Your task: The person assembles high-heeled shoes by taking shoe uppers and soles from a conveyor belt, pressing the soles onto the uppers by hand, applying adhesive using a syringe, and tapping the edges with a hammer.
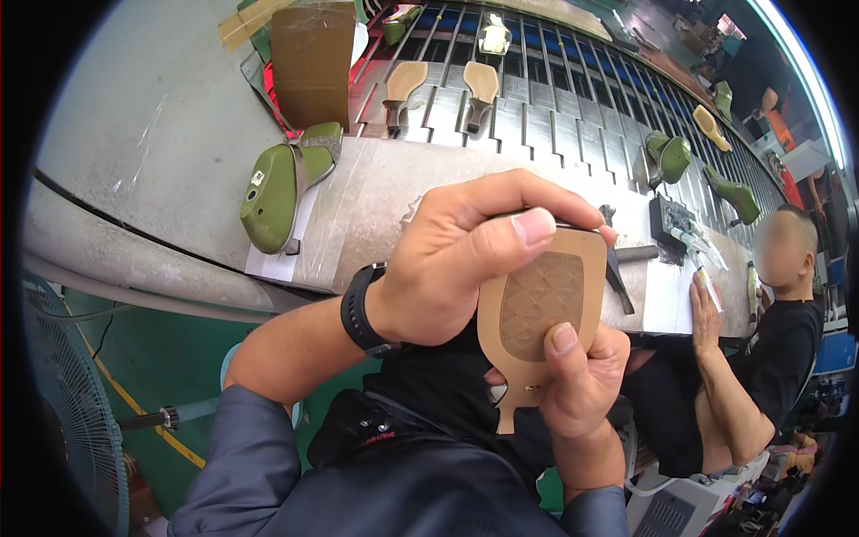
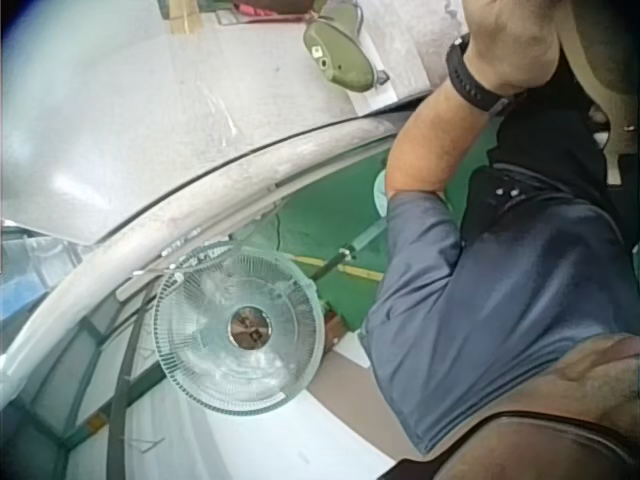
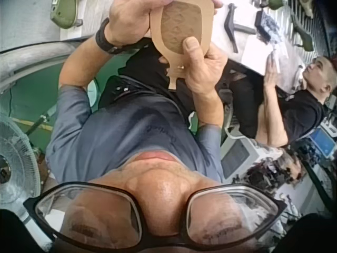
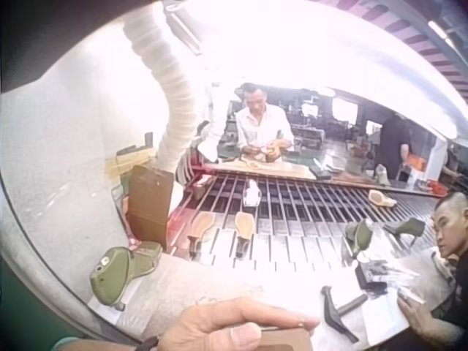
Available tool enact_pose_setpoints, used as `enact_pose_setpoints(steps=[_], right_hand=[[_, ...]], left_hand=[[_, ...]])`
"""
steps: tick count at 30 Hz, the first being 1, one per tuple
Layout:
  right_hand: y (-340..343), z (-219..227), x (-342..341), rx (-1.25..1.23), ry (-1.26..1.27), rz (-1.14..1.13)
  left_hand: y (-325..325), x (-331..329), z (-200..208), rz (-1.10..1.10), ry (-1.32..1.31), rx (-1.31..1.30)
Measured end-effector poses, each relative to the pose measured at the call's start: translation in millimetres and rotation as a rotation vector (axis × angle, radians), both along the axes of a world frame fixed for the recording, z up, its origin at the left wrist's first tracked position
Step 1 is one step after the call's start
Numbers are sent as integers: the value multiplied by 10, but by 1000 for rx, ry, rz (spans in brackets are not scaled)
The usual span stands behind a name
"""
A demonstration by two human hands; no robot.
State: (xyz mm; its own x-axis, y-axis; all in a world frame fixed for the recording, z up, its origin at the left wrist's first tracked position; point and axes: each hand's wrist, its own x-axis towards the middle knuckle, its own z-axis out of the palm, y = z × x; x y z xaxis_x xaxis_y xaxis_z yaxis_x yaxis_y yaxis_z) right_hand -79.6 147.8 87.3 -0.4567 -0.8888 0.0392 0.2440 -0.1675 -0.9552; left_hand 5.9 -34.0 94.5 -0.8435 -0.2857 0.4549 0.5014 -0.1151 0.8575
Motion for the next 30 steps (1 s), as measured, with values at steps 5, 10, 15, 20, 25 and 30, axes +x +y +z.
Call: enact_pose_setpoints(steps=[5,10,15,20,25,30], right_hand=[[-74,13,-162,-13,-40,-16],[-144,11,-272,31,-39,-129],[-226,26,-387,7,21,-174],[-261,-3,-556,-43,-7,-116],[-242,61,-584,12,0,-173],[-120,47,-471,18,35,-108]], left_hand=[[-125,-242,-61,-110,-29,176],[-113,-379,-75,-50,-10,175],[-186,-556,-69,17,28,46],[-255,-676,-147,-5,63,53],[-209,-635,-214,-63,96,43],[-117,-370,-95,63,35,-60]])
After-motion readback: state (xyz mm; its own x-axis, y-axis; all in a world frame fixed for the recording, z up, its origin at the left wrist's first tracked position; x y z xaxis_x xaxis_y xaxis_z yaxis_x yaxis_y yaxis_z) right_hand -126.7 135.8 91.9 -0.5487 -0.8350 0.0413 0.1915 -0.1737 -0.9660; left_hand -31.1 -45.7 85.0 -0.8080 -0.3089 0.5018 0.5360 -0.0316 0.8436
